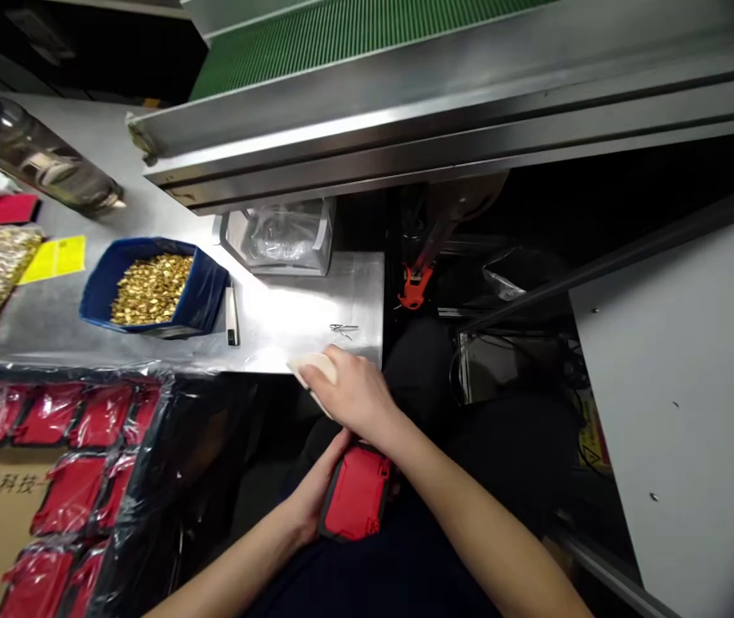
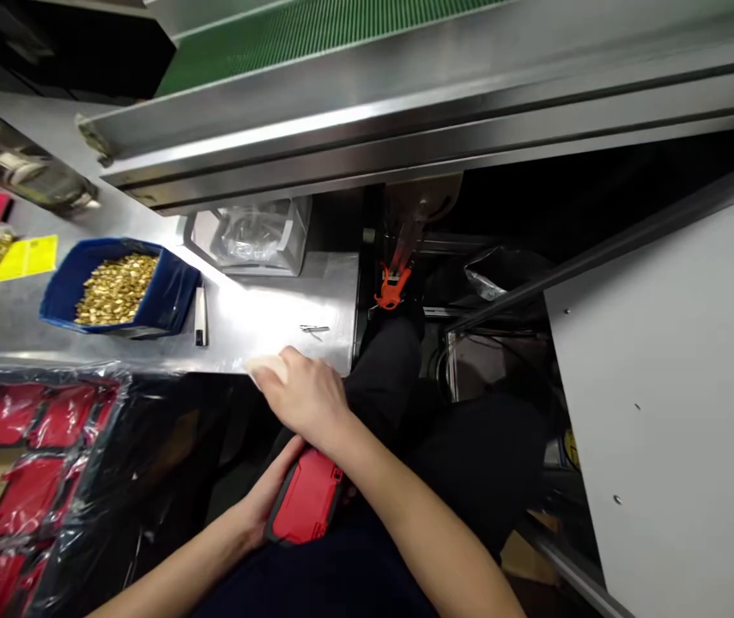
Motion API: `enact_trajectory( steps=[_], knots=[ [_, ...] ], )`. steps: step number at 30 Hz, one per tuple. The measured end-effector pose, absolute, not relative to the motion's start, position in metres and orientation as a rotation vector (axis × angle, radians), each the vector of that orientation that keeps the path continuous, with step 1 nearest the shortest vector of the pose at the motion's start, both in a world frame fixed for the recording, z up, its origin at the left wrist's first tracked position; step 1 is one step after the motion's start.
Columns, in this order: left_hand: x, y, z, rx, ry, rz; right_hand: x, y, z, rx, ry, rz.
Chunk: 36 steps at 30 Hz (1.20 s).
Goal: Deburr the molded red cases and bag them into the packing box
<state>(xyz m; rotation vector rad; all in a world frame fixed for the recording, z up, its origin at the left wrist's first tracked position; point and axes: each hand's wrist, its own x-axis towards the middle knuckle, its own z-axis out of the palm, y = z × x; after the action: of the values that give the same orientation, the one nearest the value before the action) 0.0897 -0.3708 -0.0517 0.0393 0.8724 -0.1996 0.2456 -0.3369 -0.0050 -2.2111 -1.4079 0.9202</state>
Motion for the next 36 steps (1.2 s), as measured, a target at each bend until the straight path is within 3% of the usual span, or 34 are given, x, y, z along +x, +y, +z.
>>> enact_trajectory(
  steps=[5, 12, 22, 29, 36],
  knots=[
    [0.077, -0.369, -0.051, -0.013, 0.721, -0.092, 0.252, -0.278, -0.034, -2.229, -1.469, 0.798],
    [0.057, -0.360, -0.057, 0.005, 0.540, 0.060, 0.385, -0.322, -0.064, -2.609, -1.432, 0.459],
    [0.040, -0.324, -0.055, 0.035, 0.798, 0.200, 0.489, -0.295, -0.133, -2.422, -2.210, 0.367],
    [0.038, -0.325, -0.052, 0.092, 1.027, 0.362, 0.482, -0.335, -0.077, -2.133, -2.526, 0.315],
    [0.034, -0.333, -0.054, 0.388, 1.055, 0.325, 0.370, -0.401, 0.015, -1.761, -2.889, 0.780]
  ],
)
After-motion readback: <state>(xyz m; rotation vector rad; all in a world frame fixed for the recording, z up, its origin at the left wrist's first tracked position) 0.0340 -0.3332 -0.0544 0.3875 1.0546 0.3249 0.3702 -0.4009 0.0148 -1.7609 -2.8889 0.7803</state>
